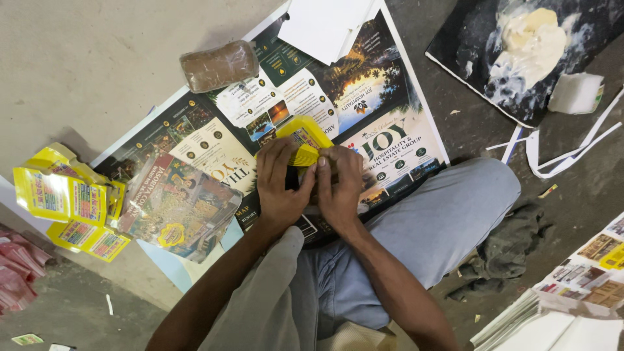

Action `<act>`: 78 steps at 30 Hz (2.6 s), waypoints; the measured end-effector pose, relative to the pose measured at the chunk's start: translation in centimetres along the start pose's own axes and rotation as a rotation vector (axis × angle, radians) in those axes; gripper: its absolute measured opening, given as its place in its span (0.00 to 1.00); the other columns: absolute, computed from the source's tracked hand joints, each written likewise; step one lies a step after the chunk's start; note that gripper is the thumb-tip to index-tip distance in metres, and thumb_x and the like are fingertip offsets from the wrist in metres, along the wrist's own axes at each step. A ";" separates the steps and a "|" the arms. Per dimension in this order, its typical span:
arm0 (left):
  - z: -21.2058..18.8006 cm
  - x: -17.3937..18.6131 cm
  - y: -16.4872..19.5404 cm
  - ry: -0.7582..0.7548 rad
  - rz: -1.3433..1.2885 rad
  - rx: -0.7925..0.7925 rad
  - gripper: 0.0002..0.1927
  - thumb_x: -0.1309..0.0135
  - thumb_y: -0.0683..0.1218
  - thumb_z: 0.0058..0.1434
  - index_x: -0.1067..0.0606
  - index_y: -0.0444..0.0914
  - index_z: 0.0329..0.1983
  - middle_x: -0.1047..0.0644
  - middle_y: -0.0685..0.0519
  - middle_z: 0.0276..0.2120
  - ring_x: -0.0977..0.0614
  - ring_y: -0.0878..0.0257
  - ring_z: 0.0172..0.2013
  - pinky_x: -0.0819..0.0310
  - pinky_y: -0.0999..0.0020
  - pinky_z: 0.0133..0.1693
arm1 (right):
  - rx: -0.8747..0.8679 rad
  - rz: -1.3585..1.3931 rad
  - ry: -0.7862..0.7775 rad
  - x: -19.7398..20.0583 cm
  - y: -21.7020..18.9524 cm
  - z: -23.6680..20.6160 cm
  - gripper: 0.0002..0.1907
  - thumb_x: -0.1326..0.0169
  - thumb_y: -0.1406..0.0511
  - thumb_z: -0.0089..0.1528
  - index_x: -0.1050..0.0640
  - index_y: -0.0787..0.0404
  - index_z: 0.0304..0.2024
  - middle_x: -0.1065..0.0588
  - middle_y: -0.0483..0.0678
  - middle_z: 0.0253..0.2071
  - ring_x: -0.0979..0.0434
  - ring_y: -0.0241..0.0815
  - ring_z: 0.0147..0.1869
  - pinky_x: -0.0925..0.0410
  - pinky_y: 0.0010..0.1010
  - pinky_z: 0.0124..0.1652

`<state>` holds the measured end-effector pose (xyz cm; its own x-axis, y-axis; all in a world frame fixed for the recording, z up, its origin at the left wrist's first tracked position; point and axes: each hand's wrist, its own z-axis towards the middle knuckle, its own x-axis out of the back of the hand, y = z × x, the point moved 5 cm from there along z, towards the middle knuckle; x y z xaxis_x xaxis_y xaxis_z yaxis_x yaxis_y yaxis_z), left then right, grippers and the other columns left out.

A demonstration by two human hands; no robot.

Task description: The person sits on the floor and wraps a small yellow box with white paper. They fold the paper around the box, smooth the edges, and apply adhesive to seal the package. The person handles the box and paper by hand without using additional tools.

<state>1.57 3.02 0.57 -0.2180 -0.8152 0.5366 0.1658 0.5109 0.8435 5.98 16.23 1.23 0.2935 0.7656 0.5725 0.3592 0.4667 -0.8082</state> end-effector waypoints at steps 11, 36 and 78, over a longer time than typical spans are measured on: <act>-0.3 0.1 -0.6 -0.021 -0.029 0.004 0.25 0.36 0.42 0.62 0.29 0.31 0.60 0.31 0.40 0.67 0.32 0.40 0.70 0.38 0.46 0.71 | 0.180 -0.160 0.030 0.2 -2.2 -0.6 0.15 0.46 0.72 0.67 0.26 0.67 0.56 0.30 0.61 0.55 0.31 0.60 0.60 0.38 0.47 0.60; 0.5 0.6 0.7 0.016 -0.059 -0.045 0.28 0.34 0.39 0.58 0.32 0.34 0.59 0.29 0.41 0.60 0.29 0.41 0.63 0.33 0.46 0.63 | 0.043 -0.116 -0.023 0.1 -0.6 0.5 0.09 0.49 0.68 0.70 0.23 0.64 0.51 0.26 0.57 0.47 0.29 0.54 0.53 0.35 0.42 0.54; 0.0 0.7 0.6 0.001 -0.047 -0.099 0.31 0.33 0.37 0.56 0.32 0.34 0.61 0.30 0.40 0.61 0.30 0.39 0.64 0.35 0.46 0.67 | 0.045 -0.113 -0.005 0.1 -0.7 0.4 0.08 0.48 0.67 0.69 0.22 0.64 0.47 0.26 0.56 0.44 0.29 0.54 0.51 0.36 0.42 0.52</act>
<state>1.48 2.78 1.49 -0.2266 -0.8380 0.4964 0.2498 0.4426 0.8612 5.39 16.22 1.79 0.2488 0.7089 0.6600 0.3497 0.5697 -0.7437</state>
